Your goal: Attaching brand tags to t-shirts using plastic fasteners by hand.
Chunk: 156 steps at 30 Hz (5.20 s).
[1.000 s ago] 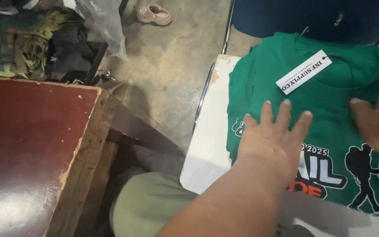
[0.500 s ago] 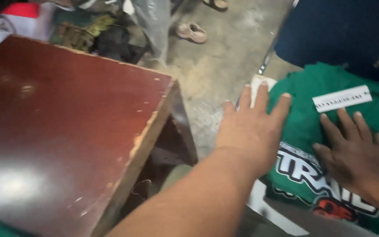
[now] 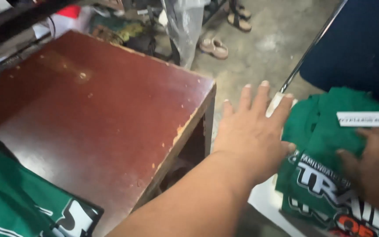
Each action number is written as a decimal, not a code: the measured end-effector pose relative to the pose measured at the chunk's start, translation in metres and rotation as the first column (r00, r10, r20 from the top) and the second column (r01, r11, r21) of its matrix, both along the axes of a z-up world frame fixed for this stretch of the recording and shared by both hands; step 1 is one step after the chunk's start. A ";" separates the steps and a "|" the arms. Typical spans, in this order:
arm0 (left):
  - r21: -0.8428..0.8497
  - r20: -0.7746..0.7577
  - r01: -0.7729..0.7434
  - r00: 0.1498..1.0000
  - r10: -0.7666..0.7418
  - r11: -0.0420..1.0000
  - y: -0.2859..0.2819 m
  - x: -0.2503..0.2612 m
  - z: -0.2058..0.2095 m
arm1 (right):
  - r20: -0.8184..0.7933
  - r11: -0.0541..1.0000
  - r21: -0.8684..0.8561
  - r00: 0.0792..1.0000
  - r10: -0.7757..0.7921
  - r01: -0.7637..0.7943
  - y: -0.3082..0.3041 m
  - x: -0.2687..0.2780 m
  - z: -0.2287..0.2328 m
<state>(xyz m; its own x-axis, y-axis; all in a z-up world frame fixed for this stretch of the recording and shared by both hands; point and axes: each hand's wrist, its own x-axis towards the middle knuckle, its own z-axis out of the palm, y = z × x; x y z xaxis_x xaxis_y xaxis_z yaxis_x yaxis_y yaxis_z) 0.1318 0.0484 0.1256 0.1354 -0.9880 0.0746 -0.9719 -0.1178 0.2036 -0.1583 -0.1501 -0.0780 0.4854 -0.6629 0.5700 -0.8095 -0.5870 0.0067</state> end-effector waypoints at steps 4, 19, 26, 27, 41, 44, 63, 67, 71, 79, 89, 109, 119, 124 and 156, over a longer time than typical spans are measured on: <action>-0.209 0.138 -0.111 0.980 0.141 0.972 0.027 0.035 0.015 | 0.261 0.940 0.292 0.960 0.101 -0.178 0.085 0.105 0.098; -0.330 0.098 -0.803 0.494 0.864 0.496 0.300 0.113 0.060 | 0.178 0.141 -0.038 0.132 0.975 -0.989 0.261 0.360 0.268; -0.424 0.125 -0.874 0.204 0.971 0.238 0.382 0.094 0.030 | 0.106 -0.017 0.222 0.007 0.994 -0.975 0.357 0.415 0.270; -0.392 0.059 -0.890 0.229 0.972 0.234 0.383 0.090 0.023 | 0.030 0.025 0.311 0.036 0.999 -0.950 0.366 0.419 0.262; -0.421 0.145 -0.888 0.137 0.980 0.186 0.387 0.091 0.004 | -0.281 0.034 0.071 0.013 0.960 -0.997 0.368 0.426 0.216; -0.444 0.097 -0.883 0.118 0.988 0.149 0.387 0.091 0.006 | -0.325 0.035 0.034 0.022 0.945 -0.999 0.365 0.433 0.209; -0.637 -0.067 -0.770 0.105 0.992 0.039 0.390 0.078 0.015 | -0.166 0.007 0.242 -0.034 0.986 -0.970 0.377 0.421 0.231; -0.704 -0.096 -0.710 0.054 0.994 -0.029 0.397 0.079 0.010 | -0.144 0.047 0.393 -0.011 0.989 -0.919 0.383 0.420 0.241; -0.712 -0.214 -0.686 0.007 0.977 -0.151 0.413 0.075 0.011 | -0.150 0.073 0.412 0.011 0.989 -0.908 0.387 0.415 0.248; 0.057 -0.089 -0.825 -0.565 0.820 -0.562 0.457 0.050 0.066 | -0.169 0.135 0.499 0.056 0.984 -0.856 0.388 0.414 0.251; 0.057 -0.302 -0.789 -0.598 0.743 -0.612 0.479 0.059 0.071 | -0.157 0.142 0.500 0.071 0.985 -0.855 0.389 0.416 0.253; 0.091 -0.202 -0.812 -0.582 0.788 -0.576 0.487 0.085 0.076 | -0.169 0.162 0.526 0.084 0.982 -0.835 0.393 0.411 0.258; -0.041 -0.273 -0.826 -0.531 0.802 -0.562 0.496 0.085 0.061 | -0.173 0.171 0.524 0.092 0.981 -0.835 0.392 0.411 0.259; -0.512 0.000 -0.848 -0.155 0.988 -0.133 0.457 0.074 0.043 | -0.171 0.202 0.554 0.127 0.977 -0.808 0.394 0.408 0.264; -0.062 -0.608 -0.787 -0.458 0.649 -0.614 0.494 0.065 0.082 | -0.164 0.207 0.552 0.138 0.977 -0.808 0.397 0.404 0.266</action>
